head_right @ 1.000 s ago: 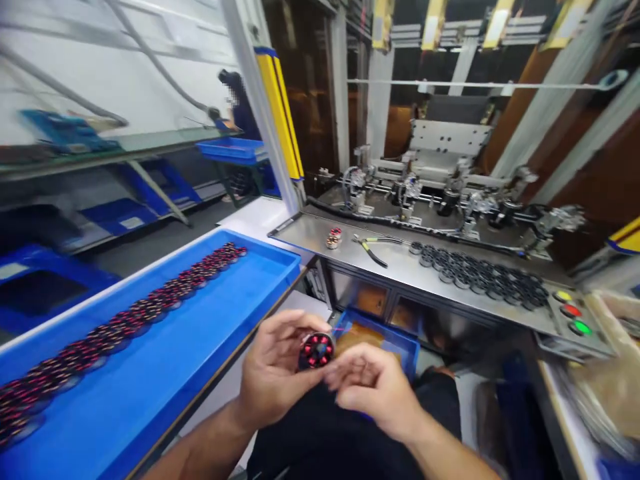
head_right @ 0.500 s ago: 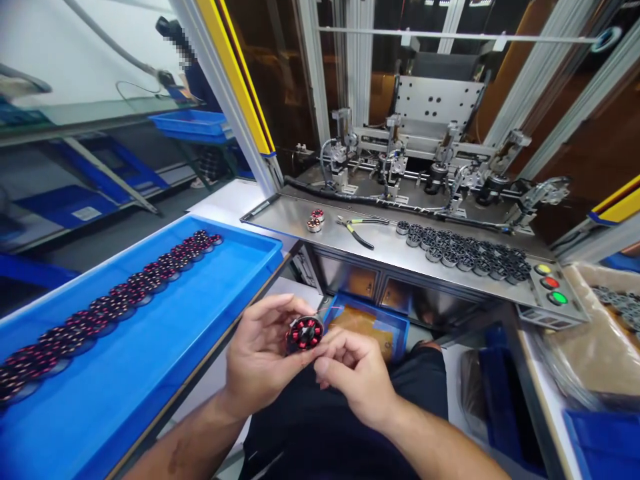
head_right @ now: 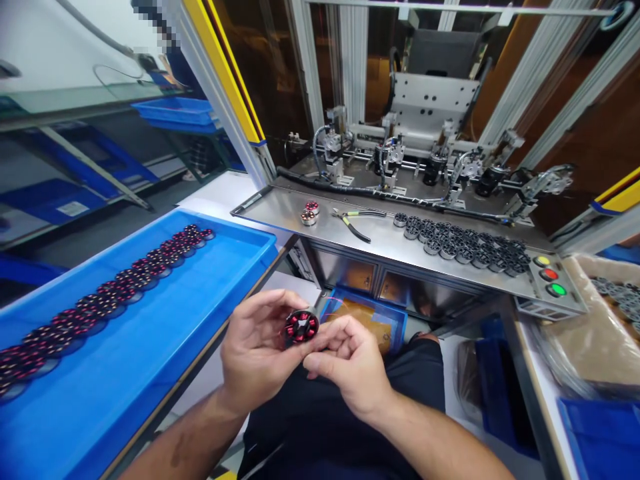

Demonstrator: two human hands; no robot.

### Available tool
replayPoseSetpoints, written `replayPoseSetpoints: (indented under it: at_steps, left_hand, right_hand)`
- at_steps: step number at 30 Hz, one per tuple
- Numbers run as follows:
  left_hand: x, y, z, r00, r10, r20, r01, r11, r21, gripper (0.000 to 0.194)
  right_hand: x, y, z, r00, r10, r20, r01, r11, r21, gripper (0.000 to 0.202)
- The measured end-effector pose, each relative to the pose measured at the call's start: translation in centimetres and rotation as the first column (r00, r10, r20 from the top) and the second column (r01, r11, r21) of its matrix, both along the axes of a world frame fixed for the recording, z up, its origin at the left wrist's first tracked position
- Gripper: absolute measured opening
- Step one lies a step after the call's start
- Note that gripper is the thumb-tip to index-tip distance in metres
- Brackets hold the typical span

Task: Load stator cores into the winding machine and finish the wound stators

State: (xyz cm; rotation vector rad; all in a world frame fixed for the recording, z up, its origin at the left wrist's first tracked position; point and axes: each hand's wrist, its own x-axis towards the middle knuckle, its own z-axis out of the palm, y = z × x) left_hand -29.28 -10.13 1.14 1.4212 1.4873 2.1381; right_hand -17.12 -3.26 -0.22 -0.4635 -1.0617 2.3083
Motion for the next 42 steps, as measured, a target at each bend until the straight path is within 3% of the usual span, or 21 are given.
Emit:
replayPoseSetpoints:
  at_steps: [9,17,22,25,30,34,42]
  left_hand:
    - [-0.1,0.1,0.4,0.995,-0.02,0.094,0.021,1.0,-0.014,0.066]
    - [-1.1,-0.3,-0.2,0.968,-0.215,0.126,0.225,0.971,-0.076,0.064]
    - [-0.9,-1.4,-0.3,0.905,-0.422,0.055,0.426,0.892,-0.155,0.065]
    - [-0.5,-1.6,-0.3,0.861,-0.505,0.065,0.508,0.842,-0.181,0.067]
    - [0.4,-1.1,-0.7,0.882,-0.45,0.14,0.462,0.883,-0.077,0.077]
    - [0.5,-0.8,-0.8,0.886,-0.393,0.244,0.413,0.91,-0.035,0.073]
    - [0.9,-0.5,-1.0,0.761,-0.381,0.526,0.514,0.847,-0.131,0.039]
  right_hand:
    - [1.3,0.5,0.5,0.986,0.12,0.116,-0.113,0.992,-0.063,0.031]
    - [5.0,2.4,1.8,0.911,0.298,0.284,-0.357,0.916,0.185,0.023]
    - [4.7,4.8,3.2,0.935,0.109,0.338,-0.235,0.904,0.358,0.031]
    - [3.9,4.5,3.8,0.923,0.133,0.362,-0.265,0.9,0.345,0.035]
    - [3.4,2.7,3.3,0.927,0.149,0.344,-0.253,0.925,0.282,0.039]
    - [4.3,2.1,2.7,0.932,0.09,0.352,-0.219,0.911,0.348,0.038]
    - [4.6,0.8,1.1,0.923,-0.117,0.366,-0.09,0.86,0.502,0.035]
